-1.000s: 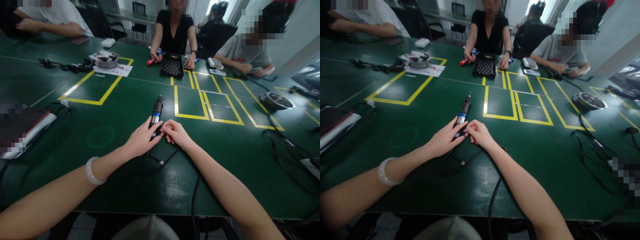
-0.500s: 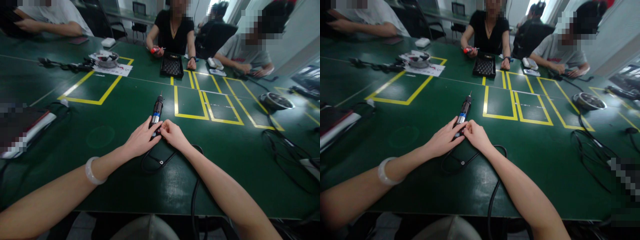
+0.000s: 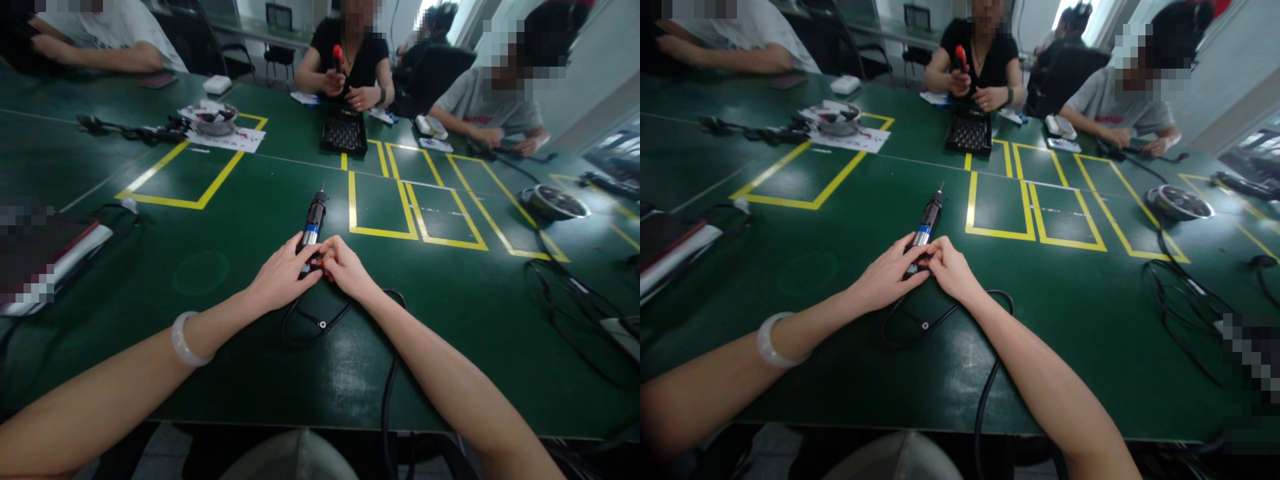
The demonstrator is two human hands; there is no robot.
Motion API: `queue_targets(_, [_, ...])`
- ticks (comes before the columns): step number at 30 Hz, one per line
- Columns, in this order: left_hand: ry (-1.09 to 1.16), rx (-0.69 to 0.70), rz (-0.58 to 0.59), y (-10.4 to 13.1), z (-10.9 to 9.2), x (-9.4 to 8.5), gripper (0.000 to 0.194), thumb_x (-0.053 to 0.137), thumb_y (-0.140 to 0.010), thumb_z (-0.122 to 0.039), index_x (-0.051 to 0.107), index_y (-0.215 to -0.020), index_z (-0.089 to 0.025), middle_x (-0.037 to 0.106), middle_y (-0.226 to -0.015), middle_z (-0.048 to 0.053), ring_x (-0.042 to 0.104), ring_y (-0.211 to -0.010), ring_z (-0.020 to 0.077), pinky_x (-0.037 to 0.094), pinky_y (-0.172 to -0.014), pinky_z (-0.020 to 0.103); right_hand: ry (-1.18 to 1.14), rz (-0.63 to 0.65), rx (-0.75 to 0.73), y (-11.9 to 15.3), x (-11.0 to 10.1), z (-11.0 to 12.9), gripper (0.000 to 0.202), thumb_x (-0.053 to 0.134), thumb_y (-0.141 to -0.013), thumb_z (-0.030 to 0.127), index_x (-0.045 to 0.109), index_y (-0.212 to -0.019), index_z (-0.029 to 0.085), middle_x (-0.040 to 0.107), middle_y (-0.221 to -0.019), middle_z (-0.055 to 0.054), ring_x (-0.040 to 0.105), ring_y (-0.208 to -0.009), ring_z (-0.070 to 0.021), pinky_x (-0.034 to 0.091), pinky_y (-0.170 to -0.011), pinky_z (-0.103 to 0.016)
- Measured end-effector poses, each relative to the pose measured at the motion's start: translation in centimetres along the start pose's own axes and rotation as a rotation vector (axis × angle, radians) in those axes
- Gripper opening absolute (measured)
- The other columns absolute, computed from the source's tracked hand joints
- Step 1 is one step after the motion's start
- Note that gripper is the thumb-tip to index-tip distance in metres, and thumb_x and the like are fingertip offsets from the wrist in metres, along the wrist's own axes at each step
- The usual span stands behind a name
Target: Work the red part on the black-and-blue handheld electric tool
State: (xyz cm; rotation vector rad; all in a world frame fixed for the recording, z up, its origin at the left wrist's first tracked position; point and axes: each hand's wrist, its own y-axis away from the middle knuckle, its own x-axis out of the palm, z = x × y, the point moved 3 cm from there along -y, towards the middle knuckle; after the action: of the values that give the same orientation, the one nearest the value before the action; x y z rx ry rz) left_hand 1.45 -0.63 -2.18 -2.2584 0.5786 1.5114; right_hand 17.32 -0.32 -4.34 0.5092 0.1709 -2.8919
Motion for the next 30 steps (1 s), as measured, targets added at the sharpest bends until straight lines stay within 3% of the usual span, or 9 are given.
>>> queue_targets(6, [-0.037,-0.008,-0.048,-0.6,0.5,0.0,0.052,0.052,-0.093,-0.055,0.058,-0.137,-0.028,0.042,-0.148,0.013,0.051,-0.127,0.0350,0.043,-0.102,0.049,-0.033,0.042,-0.041,0.1,0.1,0.4,0.023,0.039,-0.076,0.013,0.043,-0.097,0.022,0.048,-0.064,0.008,0.049,-0.057,-0.0115,0.042,-0.061,-0.025])
queue_targets(13, [-0.095,-0.031,-0.086,-1.1,0.7,-0.1,0.047,0.050,-0.093,-0.057,0.063,-0.131,-0.031,0.054,-0.134,0.011,0.055,-0.113,0.0327,0.043,-0.094,0.047,-0.063,0.116,-0.019,0.2,-0.3,0.2,0.027,0.039,-0.079,0.014,0.043,-0.104,0.022,0.057,-0.069,0.007,0.052,-0.053,-0.0097,0.042,-0.054,-0.022])
queue_targets(20, [-0.087,-0.008,-0.083,-1.3,1.3,-0.5,0.044,0.056,-0.089,-0.055,0.066,-0.126,-0.032,0.052,-0.123,0.012,0.053,-0.109,0.0313,0.043,-0.094,0.045,-0.061,0.195,0.071,-0.2,-3.2,0.1,0.013,0.046,-0.089,0.028,0.054,-0.090,0.018,0.050,-0.056,0.007,0.046,-0.044,-0.0070,0.033,-0.043,-0.018])
queue_targets(25, [-0.130,-0.022,-0.065,-1.6,2.2,-1.1,0.046,0.055,-0.089,-0.058,0.066,-0.126,-0.033,0.050,-0.124,0.012,0.052,-0.110,0.0319,0.042,-0.096,0.045,-0.147,0.069,0.132,-0.8,-5.7,-1.4,0.026,0.050,-0.090,0.039,0.052,-0.075,0.018,0.038,-0.044,0.010,0.034,-0.036,-0.0058,0.023,-0.039,-0.019])
queue_targets(30, [-0.179,-0.086,-0.043,-2.1,5.0,-2.1,0.053,0.049,-0.089,-0.064,0.064,-0.130,-0.035,0.049,-0.127,0.012,0.051,-0.112,0.0332,0.041,-0.098,0.047,-0.157,0.022,0.120,-1.0,-5.9,-1.9,0.029,0.053,-0.089,0.044,0.052,-0.075,0.018,0.039,-0.044,0.009,0.033,-0.036,-0.0057,0.023,-0.040,-0.020])
